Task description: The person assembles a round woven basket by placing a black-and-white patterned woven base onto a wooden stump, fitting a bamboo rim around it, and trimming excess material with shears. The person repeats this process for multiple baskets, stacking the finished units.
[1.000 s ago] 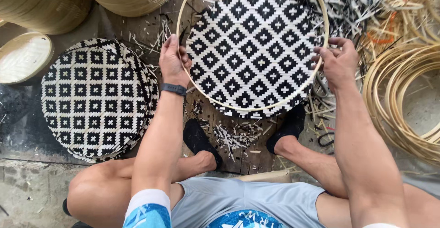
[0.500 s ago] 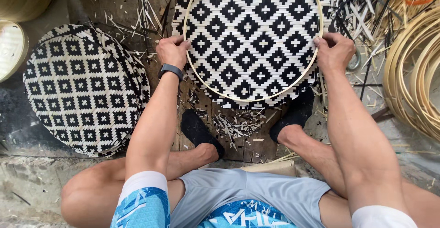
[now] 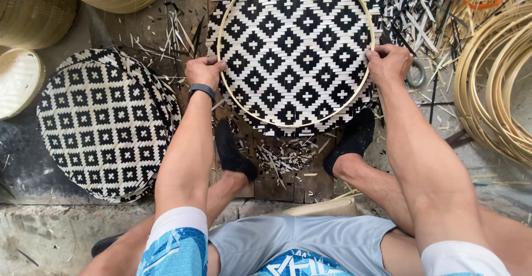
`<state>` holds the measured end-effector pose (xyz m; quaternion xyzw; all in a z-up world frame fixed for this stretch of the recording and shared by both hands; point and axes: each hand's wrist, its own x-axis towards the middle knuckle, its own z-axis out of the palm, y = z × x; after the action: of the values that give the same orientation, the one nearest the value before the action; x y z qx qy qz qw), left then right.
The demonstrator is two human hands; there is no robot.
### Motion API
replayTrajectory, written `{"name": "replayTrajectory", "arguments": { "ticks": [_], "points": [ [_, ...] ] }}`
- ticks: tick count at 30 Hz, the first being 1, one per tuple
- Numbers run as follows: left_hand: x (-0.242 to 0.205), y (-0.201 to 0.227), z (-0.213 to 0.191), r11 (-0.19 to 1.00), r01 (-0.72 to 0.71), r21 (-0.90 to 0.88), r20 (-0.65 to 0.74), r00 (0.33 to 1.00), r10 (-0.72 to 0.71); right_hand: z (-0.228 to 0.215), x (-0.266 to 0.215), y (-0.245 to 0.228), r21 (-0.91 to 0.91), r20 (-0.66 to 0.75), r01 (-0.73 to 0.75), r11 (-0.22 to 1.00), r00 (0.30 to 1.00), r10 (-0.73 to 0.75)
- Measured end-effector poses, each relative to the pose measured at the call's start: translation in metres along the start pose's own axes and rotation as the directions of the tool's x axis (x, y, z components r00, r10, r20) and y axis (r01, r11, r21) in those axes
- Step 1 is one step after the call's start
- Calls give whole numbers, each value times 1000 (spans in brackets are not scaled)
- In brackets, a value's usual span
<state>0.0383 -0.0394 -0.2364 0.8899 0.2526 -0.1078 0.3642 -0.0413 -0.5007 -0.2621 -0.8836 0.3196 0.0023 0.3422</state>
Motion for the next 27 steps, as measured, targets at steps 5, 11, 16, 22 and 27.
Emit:
{"name": "replayTrajectory", "arguments": {
  "ticks": [5, 11, 16, 22, 27],
  "points": [
    [13, -13, 5, 993, 9, -120, 26, 1000, -6, 2, 2, 4, 20, -2, 36, 999, 999, -36],
    [30, -27, 8, 966, 29, -258, 139, 990, 8, 7, 9, 13, 104, 72, -50, 993, 996, 43],
    [25, -32, 12, 930, 47, -366, 119, 993, -4, 7, 12, 17, 157, 69, 27, 987, 997, -38],
    [13, -33, 11, 946, 69, -318, 106, 994, -36, 7, 16, 31, 186, 65, 97, 978, 992, -111],
    [11, -29, 5, 928, 116, -354, 147, 987, -67, 8, 18, 27, 307, 166, -61, 950, 986, 9]
  ]
}}
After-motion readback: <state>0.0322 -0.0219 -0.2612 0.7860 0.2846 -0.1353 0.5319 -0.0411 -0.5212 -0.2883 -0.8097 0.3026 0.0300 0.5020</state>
